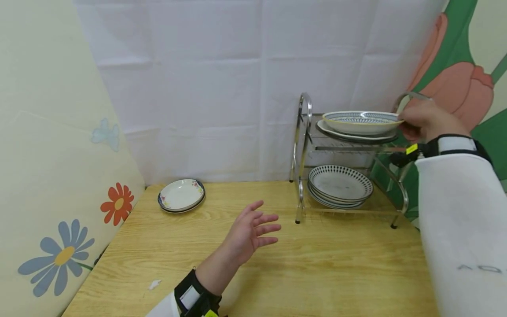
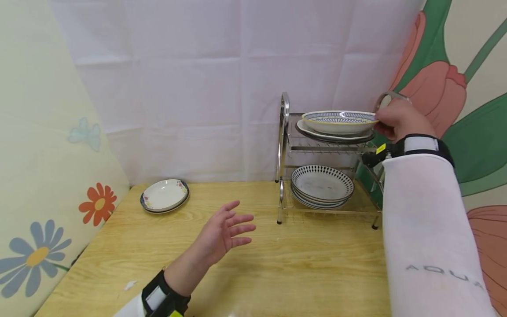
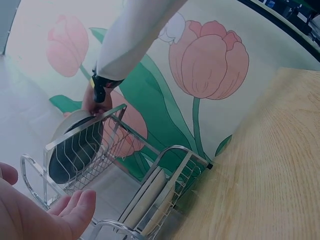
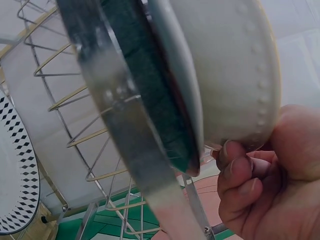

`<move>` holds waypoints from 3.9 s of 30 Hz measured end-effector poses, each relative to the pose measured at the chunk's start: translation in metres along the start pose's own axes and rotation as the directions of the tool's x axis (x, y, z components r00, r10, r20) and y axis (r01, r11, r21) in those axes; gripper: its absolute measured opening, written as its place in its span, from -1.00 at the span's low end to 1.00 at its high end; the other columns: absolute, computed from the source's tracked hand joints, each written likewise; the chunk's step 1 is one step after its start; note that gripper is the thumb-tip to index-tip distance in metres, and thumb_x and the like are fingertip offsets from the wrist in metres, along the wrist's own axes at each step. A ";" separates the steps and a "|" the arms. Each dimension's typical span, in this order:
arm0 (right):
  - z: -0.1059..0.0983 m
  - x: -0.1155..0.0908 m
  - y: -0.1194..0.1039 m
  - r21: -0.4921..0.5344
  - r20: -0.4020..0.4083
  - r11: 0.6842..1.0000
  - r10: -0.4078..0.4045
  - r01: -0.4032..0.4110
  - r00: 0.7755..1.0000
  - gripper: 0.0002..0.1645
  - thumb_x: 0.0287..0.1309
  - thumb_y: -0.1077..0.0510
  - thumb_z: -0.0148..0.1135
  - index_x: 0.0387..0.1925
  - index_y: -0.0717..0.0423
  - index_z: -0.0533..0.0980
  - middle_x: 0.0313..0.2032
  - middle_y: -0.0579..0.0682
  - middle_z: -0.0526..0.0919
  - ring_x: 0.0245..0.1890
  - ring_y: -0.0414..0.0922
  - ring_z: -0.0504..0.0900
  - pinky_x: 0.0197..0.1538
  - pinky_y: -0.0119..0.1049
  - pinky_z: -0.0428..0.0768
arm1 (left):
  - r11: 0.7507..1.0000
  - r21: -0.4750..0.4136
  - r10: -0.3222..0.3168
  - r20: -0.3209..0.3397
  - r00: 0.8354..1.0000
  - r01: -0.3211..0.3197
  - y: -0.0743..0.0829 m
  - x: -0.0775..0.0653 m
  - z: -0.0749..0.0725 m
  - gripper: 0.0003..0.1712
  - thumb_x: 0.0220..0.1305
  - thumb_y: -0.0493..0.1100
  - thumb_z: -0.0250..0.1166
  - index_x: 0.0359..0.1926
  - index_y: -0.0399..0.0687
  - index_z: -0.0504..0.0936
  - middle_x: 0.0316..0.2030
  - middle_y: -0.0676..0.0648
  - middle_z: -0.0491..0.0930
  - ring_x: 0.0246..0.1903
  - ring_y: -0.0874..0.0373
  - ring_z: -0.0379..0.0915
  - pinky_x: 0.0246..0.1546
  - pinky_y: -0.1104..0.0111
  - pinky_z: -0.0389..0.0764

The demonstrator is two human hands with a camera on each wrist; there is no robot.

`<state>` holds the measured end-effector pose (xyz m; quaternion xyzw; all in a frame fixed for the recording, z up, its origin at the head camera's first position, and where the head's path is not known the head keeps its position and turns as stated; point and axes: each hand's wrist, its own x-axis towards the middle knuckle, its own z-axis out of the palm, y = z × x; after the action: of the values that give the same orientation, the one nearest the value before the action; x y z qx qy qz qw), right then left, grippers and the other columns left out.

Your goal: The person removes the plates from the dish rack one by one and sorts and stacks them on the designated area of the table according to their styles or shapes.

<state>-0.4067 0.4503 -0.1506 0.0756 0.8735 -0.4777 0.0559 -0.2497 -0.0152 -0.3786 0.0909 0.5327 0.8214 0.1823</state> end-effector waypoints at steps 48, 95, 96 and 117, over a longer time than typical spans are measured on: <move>0.240 -0.071 -0.055 0.215 0.098 0.871 -0.469 0.442 0.877 -0.55 0.52 0.22 -0.04 0.26 0.42 0.46 -0.53 -0.15 0.73 -0.69 -0.29 0.58 -0.64 -0.43 0.48 | 0.997 0.068 -0.040 -0.091 0.995 0.046 0.051 -0.023 -0.082 -0.35 0.65 0.22 -0.30 0.64 0.31 -0.03 -0.30 0.08 0.78 -0.36 0.20 0.76 -0.27 0.33 0.74; 0.357 -0.063 0.043 0.566 0.096 0.800 -0.306 0.201 0.947 -0.45 0.50 0.10 0.04 0.39 0.26 0.40 -0.61 -0.25 0.61 -0.74 -0.31 0.38 -0.63 -0.46 0.33 | 0.973 0.227 0.116 -0.328 0.938 -0.041 0.036 -0.025 -0.070 -0.58 0.47 -0.15 -0.17 0.11 -0.33 0.42 -0.70 0.05 0.46 -0.78 0.29 0.29 -0.66 0.47 0.45; 0.357 -0.064 0.043 0.572 0.104 0.798 -0.302 0.191 0.948 -0.45 0.50 0.10 0.03 0.40 0.24 0.39 -0.60 -0.25 0.61 -0.74 -0.30 0.39 -0.62 -0.46 0.34 | 0.972 0.232 0.119 -0.329 0.937 -0.042 0.036 -0.025 -0.070 -0.55 0.47 -0.15 -0.18 0.17 -0.34 0.40 -0.69 0.06 0.45 -0.79 0.29 0.28 -0.66 0.48 0.44; 0.419 -0.060 0.014 0.666 0.313 0.745 -0.304 0.020 0.900 -0.35 0.57 -0.22 -0.15 0.47 0.01 0.29 -0.20 0.04 0.69 -0.35 -0.08 0.78 -0.45 -0.32 0.70 | 0.957 0.273 0.227 -0.506 0.832 -0.094 0.072 0.004 -0.128 -0.46 0.45 -0.21 -0.20 0.39 -0.23 0.28 -0.72 0.12 0.38 -0.79 0.33 0.21 -0.68 0.47 0.36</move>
<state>-0.3345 0.1003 -0.3770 -0.0876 0.6260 -0.7577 0.1621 -0.3120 -0.1478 -0.3665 -0.0746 0.6467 0.7571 -0.0547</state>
